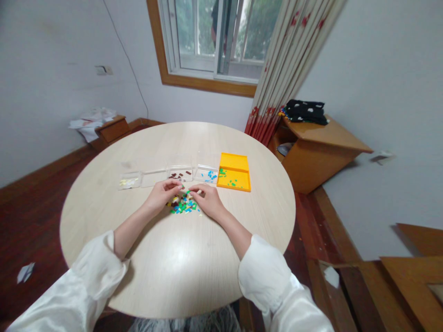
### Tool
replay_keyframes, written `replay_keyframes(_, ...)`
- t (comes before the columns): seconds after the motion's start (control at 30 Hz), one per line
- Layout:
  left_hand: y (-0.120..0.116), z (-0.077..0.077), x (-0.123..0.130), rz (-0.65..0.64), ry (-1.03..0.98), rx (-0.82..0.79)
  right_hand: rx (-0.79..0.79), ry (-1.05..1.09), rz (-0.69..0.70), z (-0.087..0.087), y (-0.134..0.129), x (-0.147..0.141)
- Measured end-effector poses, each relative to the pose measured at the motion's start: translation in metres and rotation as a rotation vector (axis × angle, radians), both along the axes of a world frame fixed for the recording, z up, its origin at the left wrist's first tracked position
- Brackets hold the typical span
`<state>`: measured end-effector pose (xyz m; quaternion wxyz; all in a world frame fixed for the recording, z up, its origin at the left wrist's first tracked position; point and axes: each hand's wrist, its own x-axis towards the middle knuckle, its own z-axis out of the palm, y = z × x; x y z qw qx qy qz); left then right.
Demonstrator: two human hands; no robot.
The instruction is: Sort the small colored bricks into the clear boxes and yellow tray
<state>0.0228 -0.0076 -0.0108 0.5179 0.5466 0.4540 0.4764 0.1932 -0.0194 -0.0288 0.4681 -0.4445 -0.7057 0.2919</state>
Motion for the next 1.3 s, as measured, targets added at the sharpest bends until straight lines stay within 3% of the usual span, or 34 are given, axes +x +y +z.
replay_keyframes(0.5,-0.0004,-0.0006,-0.0039,-0.101,-0.270,-0.165,-0.016,0.055,-0.032,0.0023,0.0028,0.0025)
replay_keyframes(1.3,-0.0031,0.0022,-0.0006,-0.216,-0.420,-0.237,-0.007,0.039,-0.012,0.0051,0.0029,0.0039)
